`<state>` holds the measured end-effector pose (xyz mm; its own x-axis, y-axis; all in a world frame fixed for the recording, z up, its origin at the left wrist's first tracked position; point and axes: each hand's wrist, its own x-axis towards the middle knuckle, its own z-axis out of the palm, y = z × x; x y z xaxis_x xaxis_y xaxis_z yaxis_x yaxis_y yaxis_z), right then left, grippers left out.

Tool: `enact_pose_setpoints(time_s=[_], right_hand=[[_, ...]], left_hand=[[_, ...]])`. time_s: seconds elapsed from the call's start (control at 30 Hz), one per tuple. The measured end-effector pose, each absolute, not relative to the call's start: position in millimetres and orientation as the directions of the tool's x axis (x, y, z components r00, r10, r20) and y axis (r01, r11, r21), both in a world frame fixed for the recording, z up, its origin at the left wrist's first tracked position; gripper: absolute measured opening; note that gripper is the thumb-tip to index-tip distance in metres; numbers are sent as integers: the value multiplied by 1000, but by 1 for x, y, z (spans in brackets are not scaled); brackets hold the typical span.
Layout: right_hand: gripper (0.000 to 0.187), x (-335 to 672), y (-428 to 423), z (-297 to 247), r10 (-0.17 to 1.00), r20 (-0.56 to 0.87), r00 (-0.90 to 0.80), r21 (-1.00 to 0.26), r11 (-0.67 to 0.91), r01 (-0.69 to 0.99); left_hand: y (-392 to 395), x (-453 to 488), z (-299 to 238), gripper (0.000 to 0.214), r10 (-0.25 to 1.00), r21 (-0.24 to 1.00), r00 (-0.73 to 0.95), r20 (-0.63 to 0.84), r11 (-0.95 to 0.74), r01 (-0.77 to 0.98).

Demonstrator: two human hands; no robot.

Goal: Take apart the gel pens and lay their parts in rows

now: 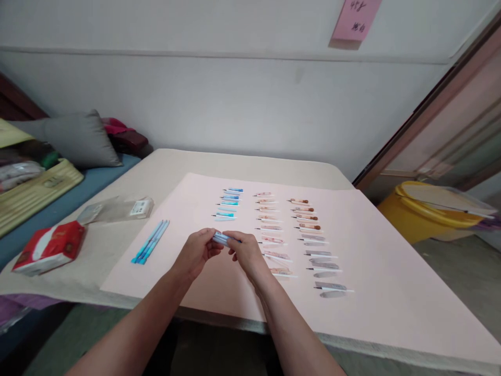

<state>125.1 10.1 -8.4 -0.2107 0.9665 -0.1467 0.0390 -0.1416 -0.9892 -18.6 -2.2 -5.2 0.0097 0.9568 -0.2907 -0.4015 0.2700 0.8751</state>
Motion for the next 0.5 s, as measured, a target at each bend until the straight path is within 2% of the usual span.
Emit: enact_pose_setpoints(time_s=[0.1,0.23,0.5], right_hand=[[27,125,11,-8,968,-126,-216,-992,-122,30],[27,124,11,-9,967,-119,-226,-993,-118,18],[21,124,11,-8,967,-212,-145,-972,-223,-68]], left_hand=[[-2,-19,-4,29,958,873,17,-288,269,-406],[-1,-19,-5,23,952,891,3,-306,287,-351],[1,-20,-9,21,947,884,-47,-317,278,-376]])
